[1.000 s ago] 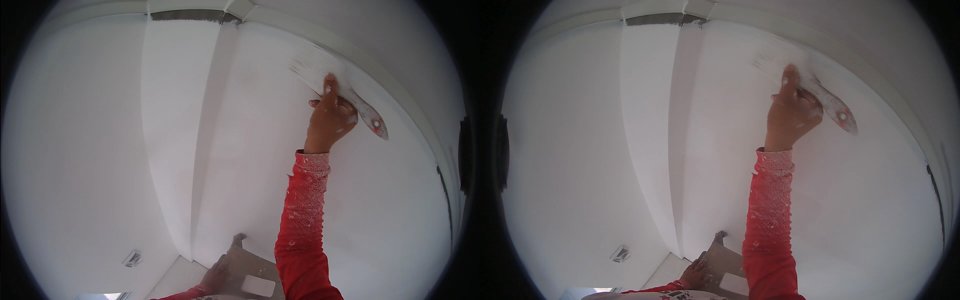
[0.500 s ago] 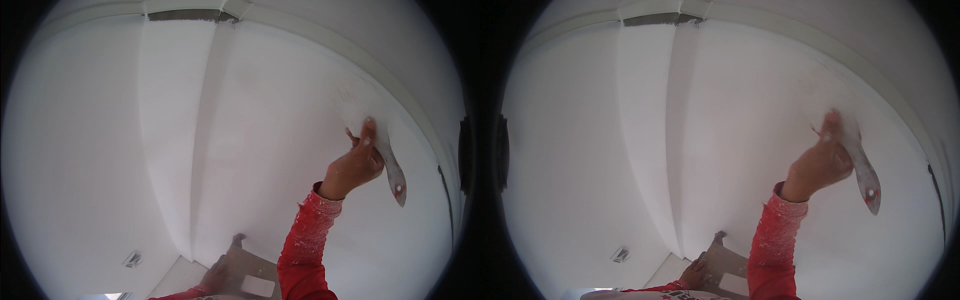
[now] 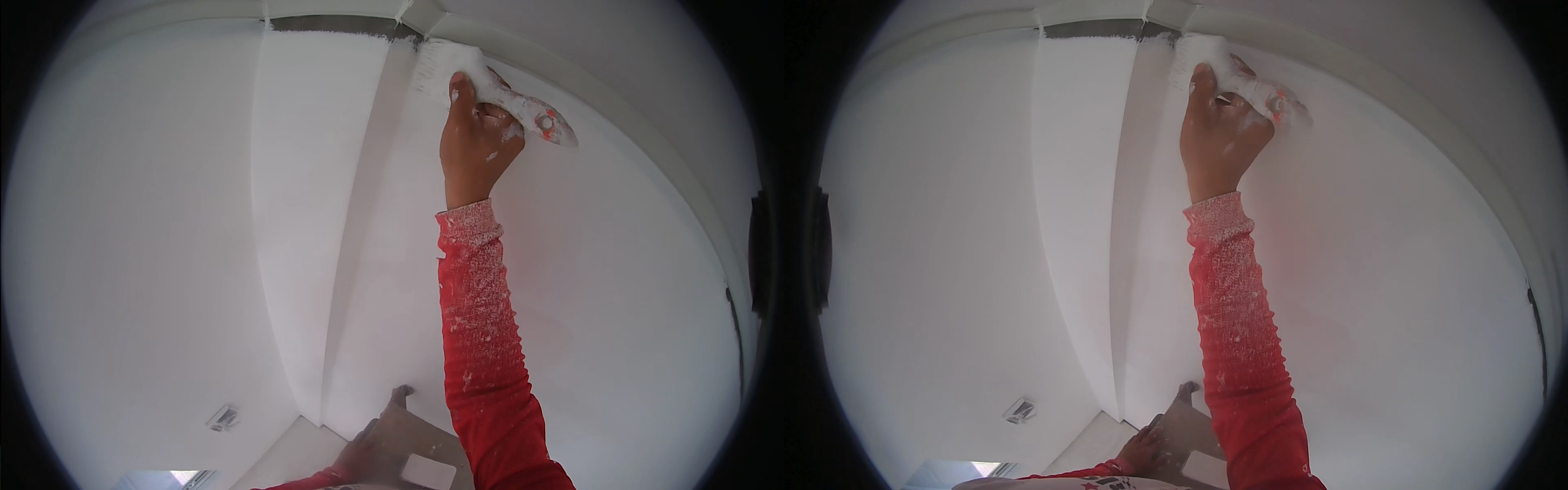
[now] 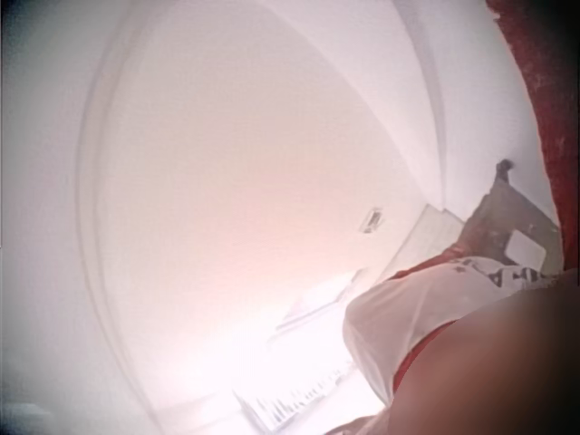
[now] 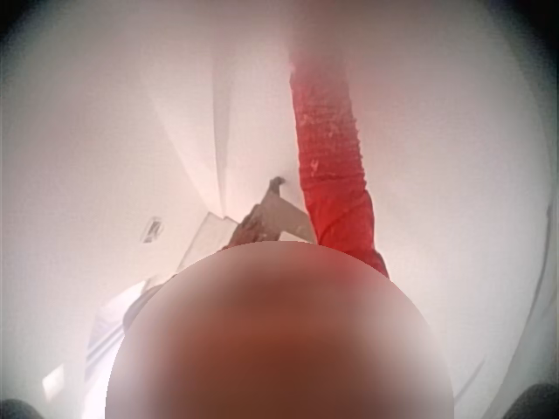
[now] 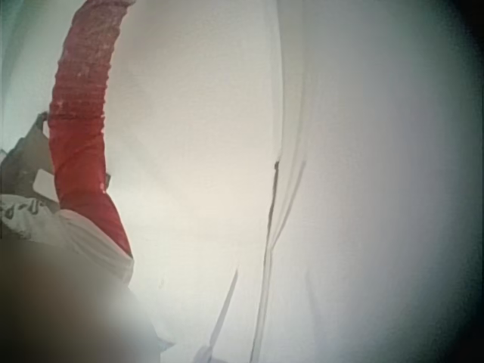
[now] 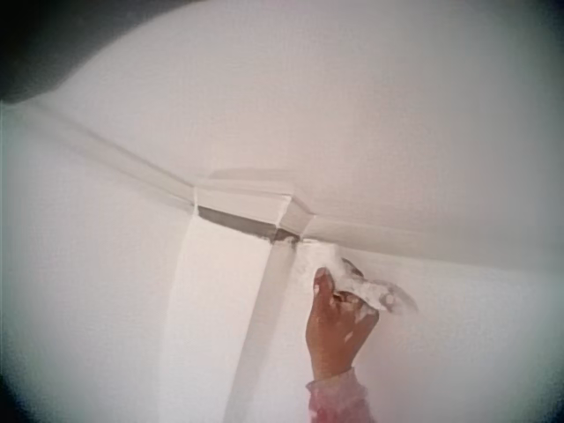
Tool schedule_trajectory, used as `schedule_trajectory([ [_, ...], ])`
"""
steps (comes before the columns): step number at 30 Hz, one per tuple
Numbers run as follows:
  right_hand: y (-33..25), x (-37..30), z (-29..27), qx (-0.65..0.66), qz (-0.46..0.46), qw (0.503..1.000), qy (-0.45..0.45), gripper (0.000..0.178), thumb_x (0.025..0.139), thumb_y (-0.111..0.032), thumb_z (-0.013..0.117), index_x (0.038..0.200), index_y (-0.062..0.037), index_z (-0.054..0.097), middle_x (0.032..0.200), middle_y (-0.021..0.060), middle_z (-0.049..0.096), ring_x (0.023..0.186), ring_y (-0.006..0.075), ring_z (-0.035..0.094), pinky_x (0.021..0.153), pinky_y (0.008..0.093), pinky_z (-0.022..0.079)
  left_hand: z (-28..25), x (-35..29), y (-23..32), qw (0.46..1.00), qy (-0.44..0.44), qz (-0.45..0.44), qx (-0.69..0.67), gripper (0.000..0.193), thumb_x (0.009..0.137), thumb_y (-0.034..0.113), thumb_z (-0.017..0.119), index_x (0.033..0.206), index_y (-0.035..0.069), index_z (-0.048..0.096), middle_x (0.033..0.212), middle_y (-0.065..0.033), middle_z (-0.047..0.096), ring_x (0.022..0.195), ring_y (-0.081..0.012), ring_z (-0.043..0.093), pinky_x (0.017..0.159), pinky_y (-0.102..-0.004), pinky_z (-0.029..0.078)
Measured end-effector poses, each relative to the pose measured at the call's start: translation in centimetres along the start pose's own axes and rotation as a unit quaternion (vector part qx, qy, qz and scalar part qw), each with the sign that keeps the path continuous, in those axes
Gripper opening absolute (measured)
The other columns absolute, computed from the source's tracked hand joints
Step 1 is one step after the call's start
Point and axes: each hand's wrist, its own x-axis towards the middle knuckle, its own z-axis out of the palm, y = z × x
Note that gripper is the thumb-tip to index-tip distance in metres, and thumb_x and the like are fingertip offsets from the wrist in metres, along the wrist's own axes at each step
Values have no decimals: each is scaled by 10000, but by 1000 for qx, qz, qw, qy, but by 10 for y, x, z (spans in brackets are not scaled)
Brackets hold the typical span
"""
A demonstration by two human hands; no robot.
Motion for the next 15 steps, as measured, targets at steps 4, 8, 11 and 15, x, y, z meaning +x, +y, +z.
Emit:
schedule_trajectory([
  [4,8,-2,7,-148,-20,987,-57,207,990,-235,594,1187,-264,650,778,-43,681,815,146,652,767,377,456,-51,5,38,984,57,-54,-161,512,970,487,519,1365,167,580,1515,-155,425,1451,-347,325,1214,-512,224],
  [8,-5,-3,11,-251,-91,964,-16,170,996,-264,589,1137,-247,683,749,-30,673,799,155,653,751,360,467,-52,6,32,979,57,-54,-187,571,959,506,529,1403,147,540,1519,-204,403,1436,-371,341,1209,-506,236],
  [11,-14,2,9,-98,3,995,-17,132,951,-258,630,916,-152,700,683,19,664,639,179,621,627,329,456,-32,6,18,980,80,-40,-177,581,956,510,532,1400,135,540,1523,-195,402,1431,-372,348,1208,-508,237],
  [15,-17,6,9,-15,32,999,-37,158,952,-257,616,882,-160,721,672,35,666,605,200,629,606,326,462,-6,1,2,991,90,-6,-101,580,952,509,540,1387,126,552,1504,-193,425,1430,-370,349,1201,-520,247],
])
